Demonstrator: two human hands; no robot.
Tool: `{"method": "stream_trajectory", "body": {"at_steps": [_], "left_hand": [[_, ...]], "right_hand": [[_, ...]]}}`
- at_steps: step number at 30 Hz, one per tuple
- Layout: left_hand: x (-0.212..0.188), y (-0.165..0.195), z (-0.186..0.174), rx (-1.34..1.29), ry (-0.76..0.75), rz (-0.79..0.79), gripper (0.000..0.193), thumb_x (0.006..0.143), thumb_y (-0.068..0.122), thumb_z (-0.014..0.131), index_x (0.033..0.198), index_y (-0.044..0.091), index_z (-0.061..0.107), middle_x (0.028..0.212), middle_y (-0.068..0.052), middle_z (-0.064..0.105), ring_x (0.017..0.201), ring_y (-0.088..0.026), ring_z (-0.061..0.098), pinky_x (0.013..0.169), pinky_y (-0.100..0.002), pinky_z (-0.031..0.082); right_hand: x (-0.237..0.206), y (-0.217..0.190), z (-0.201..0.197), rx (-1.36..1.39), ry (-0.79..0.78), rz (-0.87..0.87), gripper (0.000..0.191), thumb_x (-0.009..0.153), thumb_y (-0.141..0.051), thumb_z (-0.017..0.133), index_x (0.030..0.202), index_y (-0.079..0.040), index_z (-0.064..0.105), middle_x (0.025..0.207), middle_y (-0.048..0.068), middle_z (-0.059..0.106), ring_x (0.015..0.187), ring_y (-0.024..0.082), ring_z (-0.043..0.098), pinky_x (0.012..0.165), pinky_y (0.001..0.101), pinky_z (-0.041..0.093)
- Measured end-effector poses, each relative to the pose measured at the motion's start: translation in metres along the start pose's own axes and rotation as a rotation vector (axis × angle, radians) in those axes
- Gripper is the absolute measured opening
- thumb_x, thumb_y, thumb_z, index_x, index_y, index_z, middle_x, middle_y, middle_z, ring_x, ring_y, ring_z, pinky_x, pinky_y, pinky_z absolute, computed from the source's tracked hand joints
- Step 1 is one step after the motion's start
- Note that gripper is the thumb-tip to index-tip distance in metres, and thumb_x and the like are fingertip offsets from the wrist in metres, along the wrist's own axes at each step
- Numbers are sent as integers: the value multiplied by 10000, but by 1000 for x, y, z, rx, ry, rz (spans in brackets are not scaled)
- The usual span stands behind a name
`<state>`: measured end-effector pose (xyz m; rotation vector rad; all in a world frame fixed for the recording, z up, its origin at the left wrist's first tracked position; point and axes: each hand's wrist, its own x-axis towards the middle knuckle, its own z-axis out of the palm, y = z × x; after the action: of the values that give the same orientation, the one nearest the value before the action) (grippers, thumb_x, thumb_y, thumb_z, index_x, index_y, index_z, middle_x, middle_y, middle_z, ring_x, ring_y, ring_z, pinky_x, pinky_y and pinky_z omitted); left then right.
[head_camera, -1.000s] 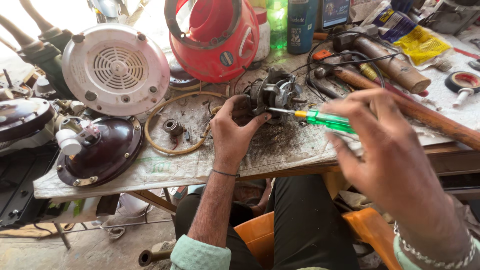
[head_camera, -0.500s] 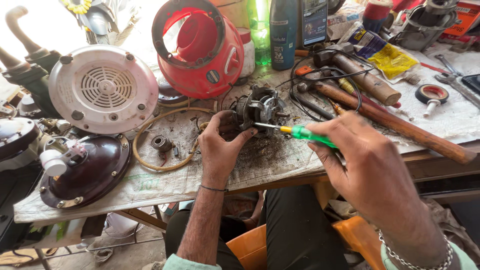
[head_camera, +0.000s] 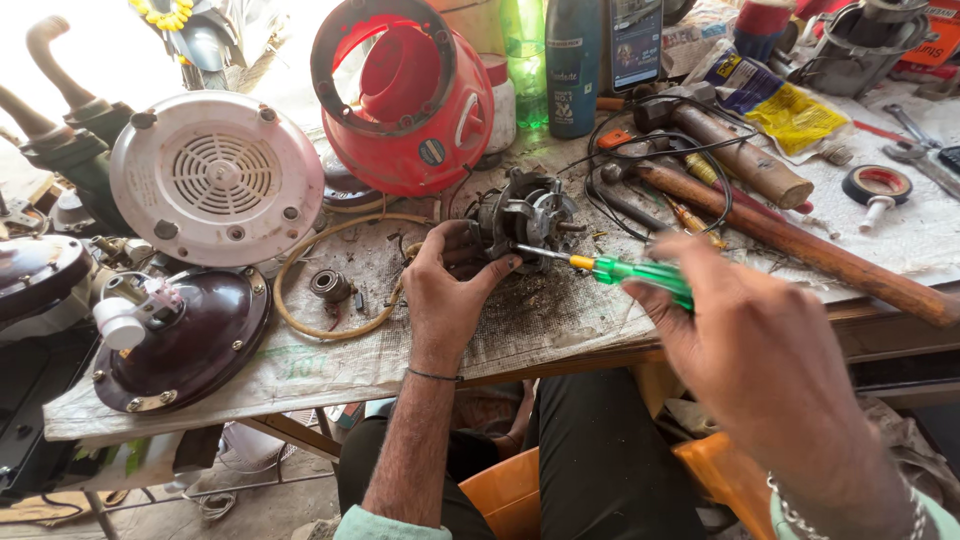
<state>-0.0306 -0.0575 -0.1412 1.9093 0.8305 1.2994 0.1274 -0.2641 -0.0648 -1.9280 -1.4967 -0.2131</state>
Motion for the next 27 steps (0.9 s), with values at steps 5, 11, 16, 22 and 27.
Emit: {"method": "stream_trajectory", "body": {"at_steps": [5,11,16,22,27], "left_hand": [[0,-1,1,-17,-1,-12,601,717,165,930,1205,-36,643,1057,-155,790,963,-201,796,825,-325,669],[0,-3,1,-28,-6,-15,604,720,162,927,1209,-36,635,1057,-157,785,971,-209,794,829,-328,676],[1,-5,1,-18,-11,-17,600,720,161,922,1210,-33,637,1072,-155,784,974,-214,798,820,-332,683],[1,-6,2,10,-8,-3,603,720,183,930,1203,-31,639,1064,-163,780,976,-221,793,812,-342,652],[1,-4,2,5,-11,-3,594,720,180,927,1194,-37,642,1058,-165,785,967,-225,798,812,-342,683]], "right_hand": [[1,1,-2,67,39,-168,339,871,-164,724,1194,-77,677,989,170,676,777,279,708,636,401,558],[3,-3,-3,46,64,-211,286,868,-136,726,1142,-72,680,909,155,687,687,257,701,609,380,545],[0,-10,-5,-24,-228,297,489,924,-301,670,1380,-162,562,865,41,702,680,174,721,635,339,585],[4,-3,-2,134,111,-337,274,894,-129,642,1159,-65,670,1066,211,652,795,244,707,638,344,584],[2,4,1,-30,-26,38,373,915,-290,718,1209,-66,664,914,124,738,718,236,725,657,403,571]]}}
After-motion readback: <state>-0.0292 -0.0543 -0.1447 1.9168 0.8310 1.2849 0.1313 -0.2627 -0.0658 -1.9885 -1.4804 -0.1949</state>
